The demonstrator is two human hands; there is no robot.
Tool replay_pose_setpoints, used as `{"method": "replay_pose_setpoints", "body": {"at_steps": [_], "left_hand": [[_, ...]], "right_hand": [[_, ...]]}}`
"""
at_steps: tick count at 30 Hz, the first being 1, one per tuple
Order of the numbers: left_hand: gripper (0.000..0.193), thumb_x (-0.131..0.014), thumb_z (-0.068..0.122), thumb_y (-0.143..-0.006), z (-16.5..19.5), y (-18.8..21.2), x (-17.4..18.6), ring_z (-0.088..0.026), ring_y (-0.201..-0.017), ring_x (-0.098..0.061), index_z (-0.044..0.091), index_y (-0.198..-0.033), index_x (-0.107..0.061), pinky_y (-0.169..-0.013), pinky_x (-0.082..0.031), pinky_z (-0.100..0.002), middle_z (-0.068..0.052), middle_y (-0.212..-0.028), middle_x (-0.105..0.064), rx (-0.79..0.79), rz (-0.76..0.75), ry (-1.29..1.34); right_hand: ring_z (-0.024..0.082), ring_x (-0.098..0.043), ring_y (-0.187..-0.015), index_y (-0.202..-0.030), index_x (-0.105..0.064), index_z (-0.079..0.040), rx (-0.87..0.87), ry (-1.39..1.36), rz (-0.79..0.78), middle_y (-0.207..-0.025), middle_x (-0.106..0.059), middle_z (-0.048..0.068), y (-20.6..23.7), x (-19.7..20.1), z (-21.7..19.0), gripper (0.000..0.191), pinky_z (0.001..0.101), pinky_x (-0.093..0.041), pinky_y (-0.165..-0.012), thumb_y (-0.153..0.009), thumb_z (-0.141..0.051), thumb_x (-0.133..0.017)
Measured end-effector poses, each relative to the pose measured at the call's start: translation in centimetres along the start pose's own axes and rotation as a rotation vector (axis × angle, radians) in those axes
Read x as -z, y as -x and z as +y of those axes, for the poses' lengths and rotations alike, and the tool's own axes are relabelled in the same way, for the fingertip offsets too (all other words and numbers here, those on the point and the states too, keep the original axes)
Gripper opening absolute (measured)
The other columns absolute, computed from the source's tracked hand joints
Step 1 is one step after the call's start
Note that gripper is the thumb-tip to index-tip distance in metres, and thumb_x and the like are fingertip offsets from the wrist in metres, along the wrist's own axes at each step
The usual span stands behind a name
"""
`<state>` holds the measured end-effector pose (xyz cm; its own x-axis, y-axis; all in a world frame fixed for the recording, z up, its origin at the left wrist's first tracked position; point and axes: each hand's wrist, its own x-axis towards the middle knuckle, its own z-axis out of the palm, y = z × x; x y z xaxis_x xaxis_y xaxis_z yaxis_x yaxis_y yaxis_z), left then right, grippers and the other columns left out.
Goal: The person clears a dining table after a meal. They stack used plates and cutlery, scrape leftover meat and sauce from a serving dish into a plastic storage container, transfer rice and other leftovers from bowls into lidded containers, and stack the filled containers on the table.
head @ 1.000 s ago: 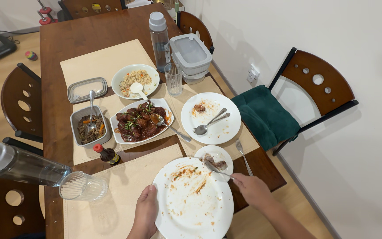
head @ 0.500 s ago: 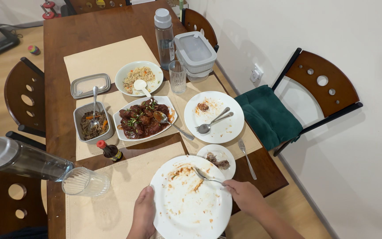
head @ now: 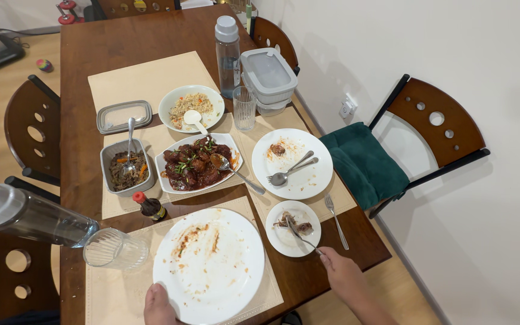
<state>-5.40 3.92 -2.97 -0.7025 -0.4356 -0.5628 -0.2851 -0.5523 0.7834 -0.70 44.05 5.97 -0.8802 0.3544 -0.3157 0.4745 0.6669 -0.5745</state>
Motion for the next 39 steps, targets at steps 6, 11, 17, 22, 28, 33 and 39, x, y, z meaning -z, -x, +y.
{"method": "replay_pose_setpoints", "body": {"at_steps": [6, 11, 17, 22, 28, 33, 39], "left_hand": [[0.038, -0.041, 0.024, -0.108, 0.5, -0.9, 0.7, -0.038, -0.099, -0.07, -0.007, -0.127, -0.055, -0.082, -0.059, -0.048, -0.026, -0.113, -0.07, -0.005, 0.005, -0.179], [0.044, -0.055, 0.036, -0.102, 1.9, -4.5, 3.4, -0.036, -0.091, -0.079, -0.005, -0.109, -0.072, -0.08, -0.059, -0.042, -0.028, -0.094, -0.079, -0.074, -0.043, -0.832], [0.048, -0.081, 0.042, -0.074, 0.7, -5.7, 1.5, -0.029, -0.076, -0.069, 0.002, -0.1, -0.073, -0.071, -0.058, -0.041, -0.017, -0.081, -0.07, -0.753, 0.098, -1.339], [0.028, -0.079, 0.026, -0.083, -3.5, -0.8, -5.0, -0.019, -0.057, -0.063, 0.014, -0.106, -0.069, -0.06, -0.055, -0.035, -0.009, -0.062, -0.063, -0.378, -0.413, -1.117], [0.023, -0.075, 0.021, -0.086, -6.4, 5.3, -17.6, -0.015, -0.058, -0.062, 0.007, -0.103, -0.07, -0.058, -0.053, -0.032, -0.006, -0.066, -0.067, -0.271, -0.596, -0.807], [0.028, -0.067, 0.014, -0.093, -7.4, 6.5, -26.5, -0.012, -0.065, -0.063, -0.002, -0.115, -0.063, -0.056, -0.051, -0.029, -0.006, -0.079, -0.068, 0.148, -0.414, -0.493], [0.034, -0.055, 0.004, -0.092, -7.2, 4.5, -31.6, -0.015, -0.064, -0.065, -0.004, -0.125, -0.058, -0.054, -0.052, -0.029, -0.01, -0.092, -0.07, 0.209, -0.183, -0.386]], "right_hand": [[0.037, -0.071, -0.079, -0.118, -0.067, -0.021, -0.009, 0.021, 0.01, -0.082, -0.074, 0.016, -0.4, -0.8, 0.8, 0.031, 0.0464, -0.053, -0.07, -0.099, -0.037, -0.05], [0.036, -0.071, -0.081, -0.119, -0.065, -0.022, -0.045, 0.02, 0.009, -0.082, -0.074, 0.015, -0.2, -1.2, 0.8, 0.03, 0.0464, -0.053, -0.072, -0.099, -0.037, -0.049], [0.033, -0.071, -0.088, -0.108, -0.061, -0.018, -0.018, 0.041, 0.057, -0.088, -0.075, 0.009, 0.0, -1.3, 0.3, 0.023, 0.0448, -0.052, -0.074, -0.097, -0.036, -0.053], [0.033, -0.072, -0.083, -0.104, -0.06, -0.015, -0.044, 0.026, 0.02, -0.082, -0.074, 0.012, -1.6, -0.7, 0.3, 0.02, 0.0444, -0.053, -0.074, -0.095, -0.033, -0.057], [0.034, -0.071, -0.077, -0.097, -0.059, -0.012, 0.094, -0.008, 0.107, -0.076, -0.072, 0.012, -7.6, 2.3, 0.4, 0.021, 0.0444, -0.052, -0.067, -0.09, -0.031, -0.063], [0.035, -0.068, -0.073, -0.082, -0.062, -0.011, 0.245, 0.225, 0.114, -0.072, -0.07, 0.012, -15.8, 6.1, -0.9, 0.028, 0.0458, -0.051, -0.062, -0.085, -0.038, -0.07], [0.034, -0.069, -0.075, -0.108, -0.076, -0.025, 0.74, 0.415, 0.153, -0.081, -0.074, 0.01, -26.9, 7.5, -3.7, 0.025, 0.0469, -0.052, -0.064, -0.086, -0.023, -0.064]]}}
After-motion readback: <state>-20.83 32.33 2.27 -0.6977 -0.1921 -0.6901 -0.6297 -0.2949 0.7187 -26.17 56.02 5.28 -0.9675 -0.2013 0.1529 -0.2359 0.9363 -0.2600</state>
